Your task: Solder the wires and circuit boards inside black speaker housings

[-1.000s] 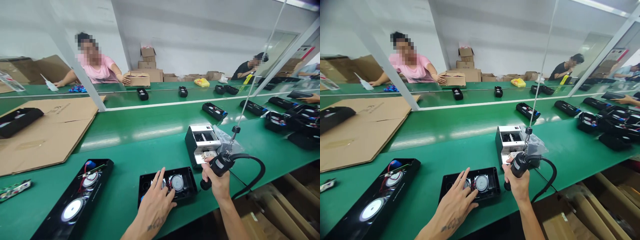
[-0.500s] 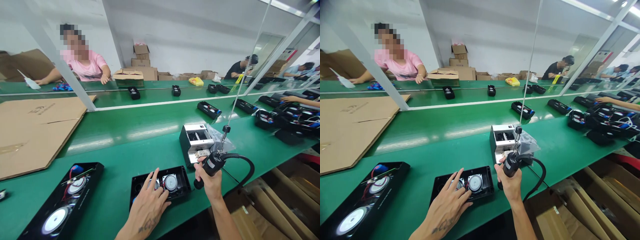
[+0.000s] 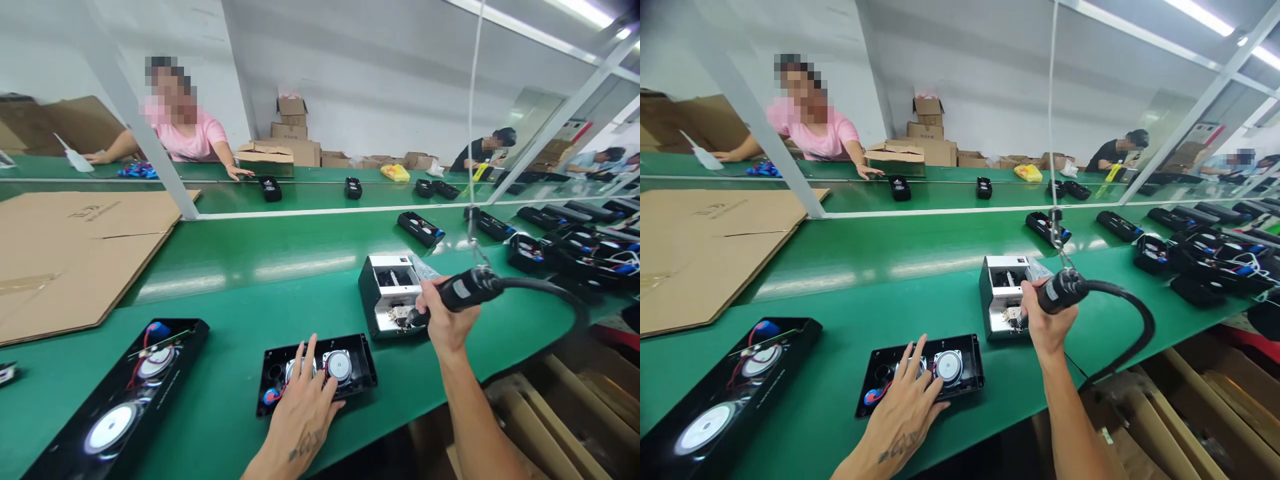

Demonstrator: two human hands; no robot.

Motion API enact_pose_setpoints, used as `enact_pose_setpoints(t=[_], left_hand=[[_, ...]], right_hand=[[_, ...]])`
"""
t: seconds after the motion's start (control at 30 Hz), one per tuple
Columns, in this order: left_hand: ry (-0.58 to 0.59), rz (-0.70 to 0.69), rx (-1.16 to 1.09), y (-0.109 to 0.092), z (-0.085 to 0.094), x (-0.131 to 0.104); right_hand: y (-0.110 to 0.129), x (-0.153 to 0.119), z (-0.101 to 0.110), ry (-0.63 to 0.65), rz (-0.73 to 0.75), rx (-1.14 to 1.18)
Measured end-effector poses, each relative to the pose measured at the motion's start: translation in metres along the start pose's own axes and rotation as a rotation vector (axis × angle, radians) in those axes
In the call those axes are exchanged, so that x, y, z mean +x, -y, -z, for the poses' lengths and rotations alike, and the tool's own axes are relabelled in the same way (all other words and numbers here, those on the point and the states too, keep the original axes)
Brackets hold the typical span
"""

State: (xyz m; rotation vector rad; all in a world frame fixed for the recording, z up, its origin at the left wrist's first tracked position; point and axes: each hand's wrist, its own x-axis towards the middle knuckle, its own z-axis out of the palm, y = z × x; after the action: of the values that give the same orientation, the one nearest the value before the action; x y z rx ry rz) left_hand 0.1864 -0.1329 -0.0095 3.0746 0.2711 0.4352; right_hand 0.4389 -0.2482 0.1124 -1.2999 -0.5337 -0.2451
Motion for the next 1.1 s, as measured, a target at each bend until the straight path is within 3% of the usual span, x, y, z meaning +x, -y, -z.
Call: enact_pose_setpoints(t=[0.13, 0.3, 0.6, 0.7, 0.9, 1.1], left_hand=[[-0.021, 0.017, -0.071, 0.000, 0.005, -0.003], [-0.049, 0.013, -0.166, 0.001, 0.006, -0.006], [-0.045, 0.023, -0.167, -0.001, 0.001, -0.008], [-0.086, 0.032, -0.162, -0.001, -0.005, -0.008], [-0.119, 0.031, -0.158, -0.001, -0.005, -0.006], [-0.093, 0.027, -0.146, -0.001, 0.001, -0.005]], right_hand=[[-0.004, -0.005, 0.001, 0.092, -0.061, -0.016], [0.011, -0.020, 0.014, 0.282, -0.169, 0.016], [0.049, -0.050, 0.031, 0.323, -0.272, 0.264], [0.051, -0.050, 0.030, 0.275, -0.208, 0.276], [0.025, -0.013, 0.018, -0.017, 0.033, 0.177], [-0.004, 0.006, 0.008, 0.016, 0.030, 0.115]])
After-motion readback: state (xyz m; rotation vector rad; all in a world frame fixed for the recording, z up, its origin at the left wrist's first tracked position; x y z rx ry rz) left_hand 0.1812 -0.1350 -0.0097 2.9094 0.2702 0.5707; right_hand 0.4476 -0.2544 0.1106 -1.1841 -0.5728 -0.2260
